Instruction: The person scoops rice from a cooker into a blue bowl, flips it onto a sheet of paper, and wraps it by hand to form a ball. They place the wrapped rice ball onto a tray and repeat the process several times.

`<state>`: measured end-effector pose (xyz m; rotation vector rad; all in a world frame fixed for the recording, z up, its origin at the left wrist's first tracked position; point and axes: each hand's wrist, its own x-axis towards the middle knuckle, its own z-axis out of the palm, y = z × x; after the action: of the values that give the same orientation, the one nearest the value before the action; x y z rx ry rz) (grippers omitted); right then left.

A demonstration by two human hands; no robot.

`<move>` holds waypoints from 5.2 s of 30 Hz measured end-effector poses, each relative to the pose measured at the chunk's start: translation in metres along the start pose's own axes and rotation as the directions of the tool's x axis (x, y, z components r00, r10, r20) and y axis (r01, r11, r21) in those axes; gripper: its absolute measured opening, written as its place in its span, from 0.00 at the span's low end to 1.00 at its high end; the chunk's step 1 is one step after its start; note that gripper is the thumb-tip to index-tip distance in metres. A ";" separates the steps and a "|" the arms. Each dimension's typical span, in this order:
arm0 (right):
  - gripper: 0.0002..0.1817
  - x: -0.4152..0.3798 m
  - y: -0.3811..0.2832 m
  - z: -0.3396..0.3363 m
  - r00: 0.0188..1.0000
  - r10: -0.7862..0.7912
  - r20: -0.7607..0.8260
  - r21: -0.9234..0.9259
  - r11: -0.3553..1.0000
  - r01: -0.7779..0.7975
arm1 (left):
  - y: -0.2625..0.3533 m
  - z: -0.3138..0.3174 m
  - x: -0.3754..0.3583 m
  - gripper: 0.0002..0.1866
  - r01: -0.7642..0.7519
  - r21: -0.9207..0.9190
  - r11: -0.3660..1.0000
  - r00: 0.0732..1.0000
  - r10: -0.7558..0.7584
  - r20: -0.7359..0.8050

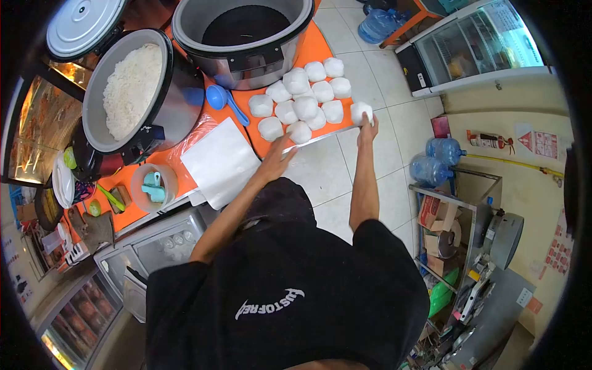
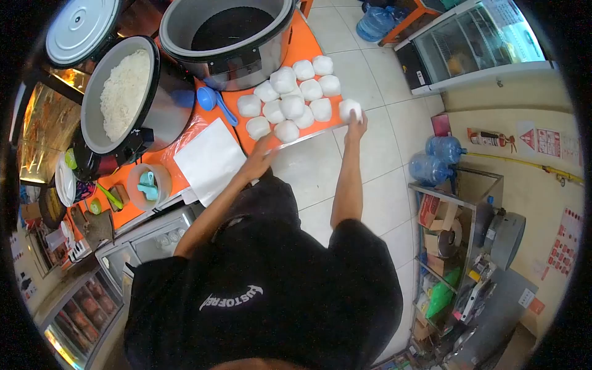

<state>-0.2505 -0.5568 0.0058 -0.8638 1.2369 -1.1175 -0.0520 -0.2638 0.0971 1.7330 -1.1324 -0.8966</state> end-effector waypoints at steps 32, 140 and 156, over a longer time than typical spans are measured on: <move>0.10 -0.287 -0.027 0.251 0.574 0.043 0.818 -0.380 0.789 0.483 | -0.161 -0.134 -0.145 0.30 0.419 0.098 0.903 0.803 -0.318 -0.504; 0.32 -0.309 0.113 0.321 -0.195 0.084 0.977 0.164 0.288 0.944 | -0.185 -0.155 -0.122 0.38 0.123 -0.098 0.988 0.596 -0.153 -0.788; 0.18 -0.278 0.101 0.234 -0.335 0.131 0.933 0.298 0.241 0.924 | -0.118 -0.097 -0.113 0.38 0.430 0.655 0.621 0.896 -0.206 -0.393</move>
<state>0.0044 -0.2799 0.0229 -2.6443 -0.4301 -0.0628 0.0347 -0.1061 0.0375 2.7080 -1.0643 -0.3476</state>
